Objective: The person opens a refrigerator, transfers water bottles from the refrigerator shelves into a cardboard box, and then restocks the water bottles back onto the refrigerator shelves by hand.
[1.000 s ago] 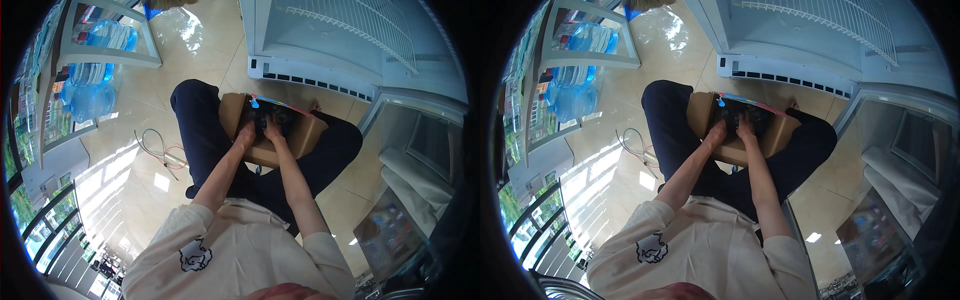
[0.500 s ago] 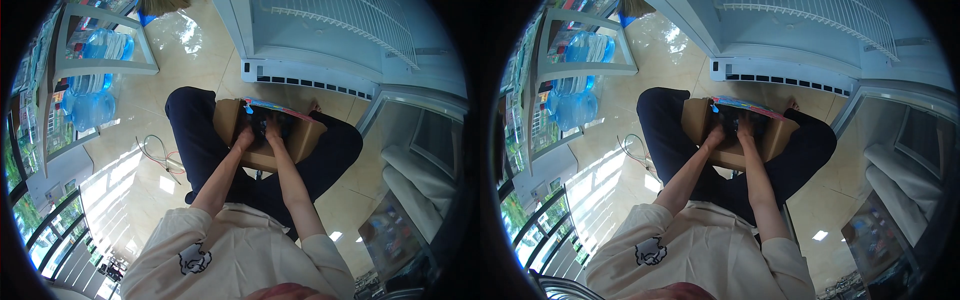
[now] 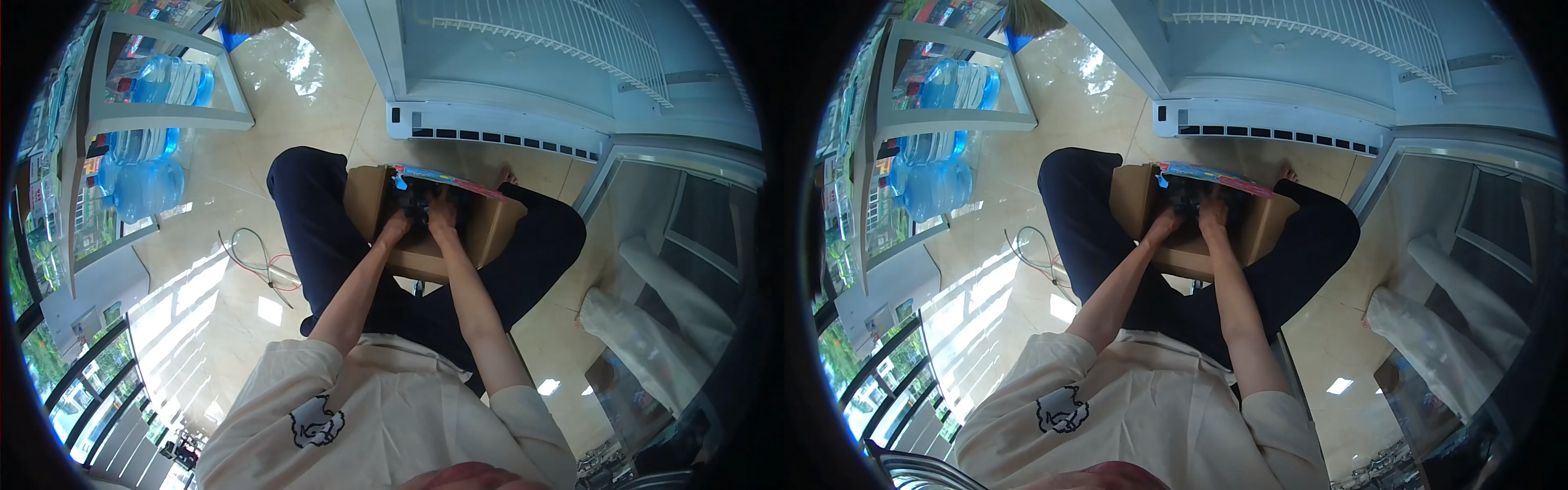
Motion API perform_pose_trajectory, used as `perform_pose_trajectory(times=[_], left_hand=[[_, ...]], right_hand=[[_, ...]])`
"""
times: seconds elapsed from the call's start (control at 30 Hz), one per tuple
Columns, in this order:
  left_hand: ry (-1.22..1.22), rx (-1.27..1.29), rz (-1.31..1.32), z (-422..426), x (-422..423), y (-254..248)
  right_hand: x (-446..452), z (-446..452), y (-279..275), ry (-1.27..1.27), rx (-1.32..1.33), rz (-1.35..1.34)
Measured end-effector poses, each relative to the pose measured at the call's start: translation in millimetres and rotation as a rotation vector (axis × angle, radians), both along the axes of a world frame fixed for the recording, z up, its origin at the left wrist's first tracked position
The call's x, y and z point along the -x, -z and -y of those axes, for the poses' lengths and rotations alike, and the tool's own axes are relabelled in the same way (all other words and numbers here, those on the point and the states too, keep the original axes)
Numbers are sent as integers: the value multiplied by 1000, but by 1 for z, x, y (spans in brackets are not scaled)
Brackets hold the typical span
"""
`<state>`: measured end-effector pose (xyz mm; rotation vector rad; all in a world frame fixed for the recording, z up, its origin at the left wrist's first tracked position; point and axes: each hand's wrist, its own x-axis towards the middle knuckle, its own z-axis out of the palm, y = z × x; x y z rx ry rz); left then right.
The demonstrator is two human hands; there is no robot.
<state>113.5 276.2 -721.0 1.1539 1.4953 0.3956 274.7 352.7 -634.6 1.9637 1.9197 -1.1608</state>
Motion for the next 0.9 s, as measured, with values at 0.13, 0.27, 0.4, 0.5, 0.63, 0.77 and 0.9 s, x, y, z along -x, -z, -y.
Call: perform_pose_trajectory(times=[0.13,0.27,0.4,0.5,0.63,0.77,0.9], left_hand=[[69,-2,-32,-7,6,-3],[-246,389,117,-43,-7,-123],[-530,620,461,-47,-1,-179],[-515,618,657,-38,2,-214],[-475,498,731,-23,2,-259],[-433,329,724,-19,6,-323],[-353,173,719,-20,4,-411]], right_hand=[[9,3,3,-172,-62,121],[10,3,33,-303,-172,300],[0,2,9,-230,-78,202],[-9,16,-2,-177,-139,158],[-10,22,-64,100,-136,-23],[-18,43,-68,376,-452,-367],[-22,55,-143,722,-420,-980]])
